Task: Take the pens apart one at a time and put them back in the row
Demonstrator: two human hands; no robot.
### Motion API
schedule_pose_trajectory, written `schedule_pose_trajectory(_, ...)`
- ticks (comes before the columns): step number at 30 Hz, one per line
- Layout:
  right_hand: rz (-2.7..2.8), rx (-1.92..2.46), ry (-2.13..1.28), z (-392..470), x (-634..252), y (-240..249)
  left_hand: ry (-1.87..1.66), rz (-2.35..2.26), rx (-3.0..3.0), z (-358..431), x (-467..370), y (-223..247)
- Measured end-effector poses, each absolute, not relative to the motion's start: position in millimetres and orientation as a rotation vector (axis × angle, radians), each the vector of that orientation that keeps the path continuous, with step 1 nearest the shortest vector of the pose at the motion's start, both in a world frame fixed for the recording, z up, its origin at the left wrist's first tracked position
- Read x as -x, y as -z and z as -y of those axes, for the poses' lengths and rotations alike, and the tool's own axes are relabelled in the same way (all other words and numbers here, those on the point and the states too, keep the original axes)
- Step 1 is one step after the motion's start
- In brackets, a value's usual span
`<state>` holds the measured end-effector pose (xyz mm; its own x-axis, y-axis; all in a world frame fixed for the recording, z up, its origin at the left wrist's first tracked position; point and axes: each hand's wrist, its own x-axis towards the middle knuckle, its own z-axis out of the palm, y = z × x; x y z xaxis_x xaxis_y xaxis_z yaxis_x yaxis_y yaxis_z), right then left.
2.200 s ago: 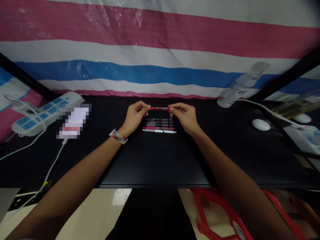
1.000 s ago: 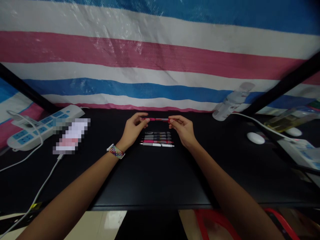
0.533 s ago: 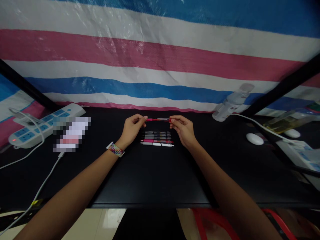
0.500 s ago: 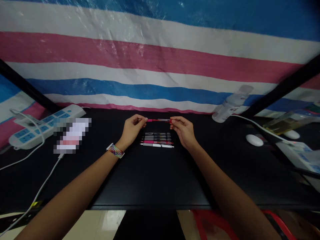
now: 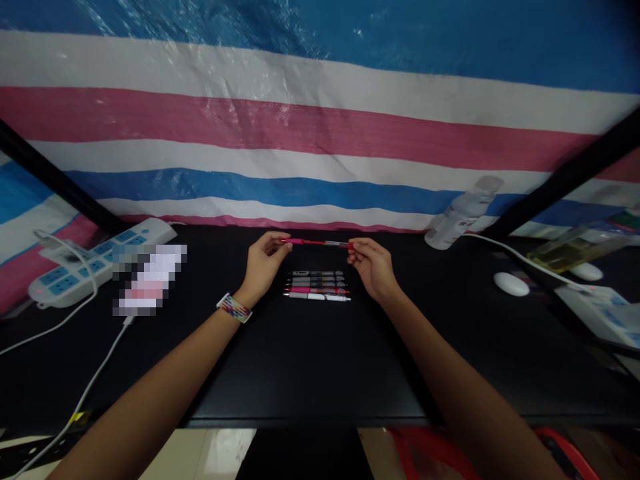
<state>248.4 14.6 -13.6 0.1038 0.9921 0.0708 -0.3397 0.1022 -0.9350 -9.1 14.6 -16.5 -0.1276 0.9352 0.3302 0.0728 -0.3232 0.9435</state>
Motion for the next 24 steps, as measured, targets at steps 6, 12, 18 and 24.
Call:
schedule_pose_trajectory(6,0.909,0.930,-1.231,-15,-249,11,-1.527,-1.204,-1.444,-13,9,12)
schedule_pose_trajectory(12,0.882,0.925,-1.221,-14,-250,9,-1.523,-1.236,-1.446,-13,10,9)
schedule_pose_trajectory(18,0.833,0.891,-1.225,-15,-251,9,-1.519,-1.259,-1.444,-12,9,5)
schedule_pose_trajectory(24,0.838,0.903,-1.240,-15,-252,9,-1.518,-1.240,-1.433,-13,8,7)
